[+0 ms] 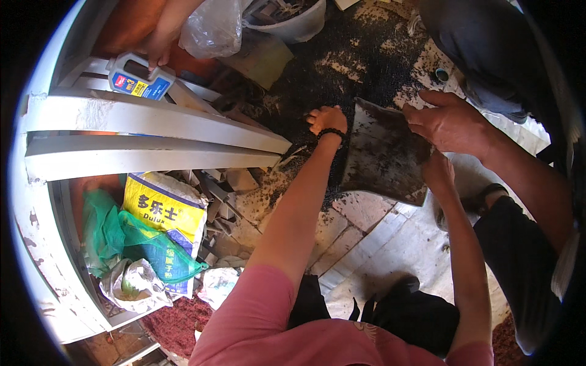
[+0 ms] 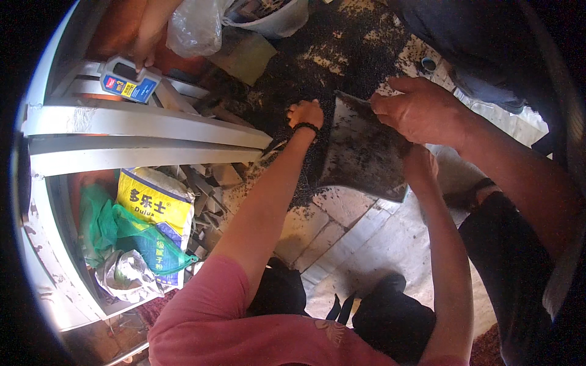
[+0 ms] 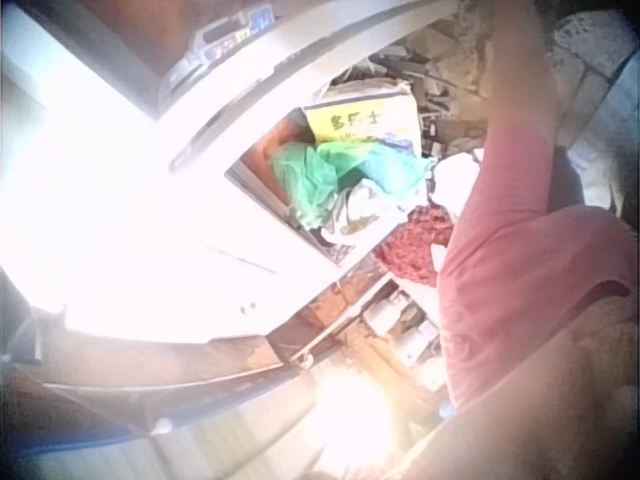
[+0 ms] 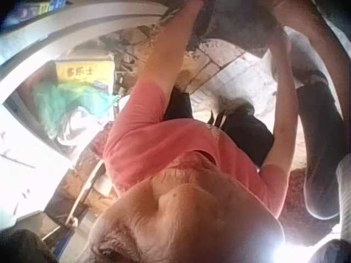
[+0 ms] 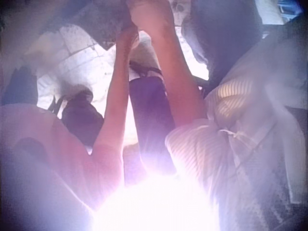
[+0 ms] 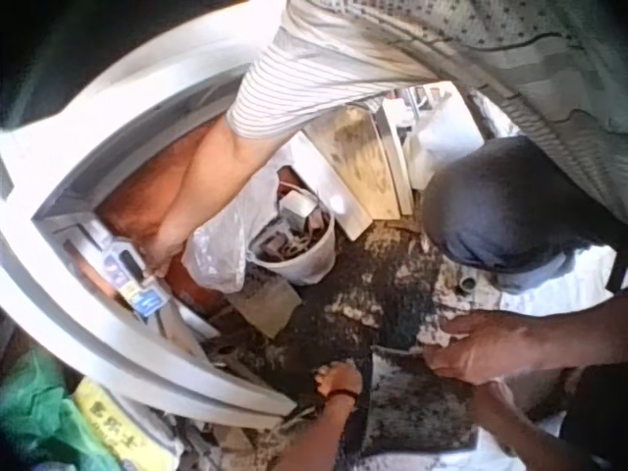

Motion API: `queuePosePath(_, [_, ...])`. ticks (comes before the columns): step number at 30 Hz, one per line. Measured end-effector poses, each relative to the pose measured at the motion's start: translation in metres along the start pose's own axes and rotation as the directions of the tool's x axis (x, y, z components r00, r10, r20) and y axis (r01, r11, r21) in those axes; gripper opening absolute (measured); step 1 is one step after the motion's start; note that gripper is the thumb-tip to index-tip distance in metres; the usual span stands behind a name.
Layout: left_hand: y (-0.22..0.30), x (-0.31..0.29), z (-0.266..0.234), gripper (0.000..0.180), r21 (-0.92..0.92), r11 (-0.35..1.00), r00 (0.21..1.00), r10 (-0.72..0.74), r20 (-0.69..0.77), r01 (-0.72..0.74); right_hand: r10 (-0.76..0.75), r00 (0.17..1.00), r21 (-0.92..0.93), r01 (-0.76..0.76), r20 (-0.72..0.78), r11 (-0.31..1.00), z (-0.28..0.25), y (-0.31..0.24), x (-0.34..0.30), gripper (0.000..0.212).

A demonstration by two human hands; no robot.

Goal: The person uses a small metal tray and a flat scraper to gather black seeds from a tiled floor and transfers them into a large blue bag.

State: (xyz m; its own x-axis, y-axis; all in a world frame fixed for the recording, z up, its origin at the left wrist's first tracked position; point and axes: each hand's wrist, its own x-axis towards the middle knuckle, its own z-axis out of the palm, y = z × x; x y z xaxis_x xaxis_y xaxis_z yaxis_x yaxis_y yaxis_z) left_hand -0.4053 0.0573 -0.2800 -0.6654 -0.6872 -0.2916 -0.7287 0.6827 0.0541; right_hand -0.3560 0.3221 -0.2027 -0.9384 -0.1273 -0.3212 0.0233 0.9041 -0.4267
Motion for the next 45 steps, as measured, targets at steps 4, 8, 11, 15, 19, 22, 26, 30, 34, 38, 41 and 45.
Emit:
queuePosePath(4, [-0.007, -0.014, -0.019, 0.035, 0.153, 0.942, 0.91, 0.329, -0.251, -0.299, -0.056, 0.998, -0.007, 0.057, 0.033, 0.998, -0.009, -0.028, 0.0, 0.035])
queuePosePath(8, [-0.041, 0.02, -0.026, 0.019, 0.222, 0.918, 0.726, 0.395, -0.562, -0.328, -0.03, 0.999, 0.031, 0.031, -0.011, 0.999, -0.005, -0.023, 0.007, 0.043])
queuePosePath(11, [-0.051, 0.038, -0.016, 0.014, 0.185, 0.906, 0.674, 0.409, -0.615, -0.381, 0.102, 0.992, 0.066, -0.107, 0.074, 0.992, -0.009, -0.013, 0.01, 0.046])
queuePosePath(15, [-0.064, 0.085, -0.019, 0.035, -0.028, 0.999, 0.969, -0.029, -0.244, 0.023, 0.023, 0.999, 0.019, -0.022, -0.028, 1.0, 0.02, 0.012, 0.008, 0.045])
queuePosePath(19, [-0.059, 0.087, -0.05, 0.048, -0.029, 0.992, 0.986, -0.119, 0.114, 0.123, -0.005, 0.999, 0.073, 0.008, -0.048, 0.997, 0.02, 0.019, 0.012, 0.044])
queuePosePath(22, [-0.056, 0.083, -0.053, 0.058, 0.071, 0.994, 0.987, -0.088, 0.136, 0.078, 0.005, 1.0, 0.038, -0.005, -0.007, 0.999, 0.018, 0.017, 0.013, 0.046])
queuePosePath(26, [-0.057, 0.082, -0.05, 0.071, 0.043, 0.997, 0.987, -0.066, 0.146, 0.06, -0.017, 0.998, 0.042, 0.02, -0.054, 0.999, 0.015, 0.01, 0.009, 0.046])
queuePosePath(30, [-0.054, 0.075, -0.044, 0.077, 0.03, 1.0, 0.993, -0.009, 0.119, 0.005, 0.009, 0.998, 0.097, -0.003, -0.062, 0.995, 0.016, 0.015, 0.009, 0.045])
queuePosePath(34, [-0.058, 0.071, -0.048, 0.056, 0.11, 0.98, 0.984, 0.155, 0.092, -0.165, 0.063, 0.997, 0.134, -0.057, -0.035, 0.989, 0.001, -0.015, 0.003, 0.042])
queuePosePath(38, [-0.065, 0.063, -0.06, 0.033, -0.171, 0.898, 0.905, 0.42, 0.067, -0.404, 0.103, 0.994, 0.096, -0.107, 0.047, 0.99, 0.004, -0.021, 0.004, 0.043])
queuePosePath(41, [-0.046, 0.014, -0.069, 0.023, -0.147, 0.723, 0.734, 0.639, -0.229, -0.675, 0.123, 0.99, 0.047, -0.126, 0.065, 0.991, 0.006, -0.013, 0.006, 0.044])
queuePosePath(45, [-0.036, -0.012, -0.083, 0.015, 0.276, 0.662, 0.491, 0.72, -0.49, -0.697, 0.108, 0.993, 0.012, -0.109, 0.044, 0.994, 0.013, -0.003, 0.009, 0.043])
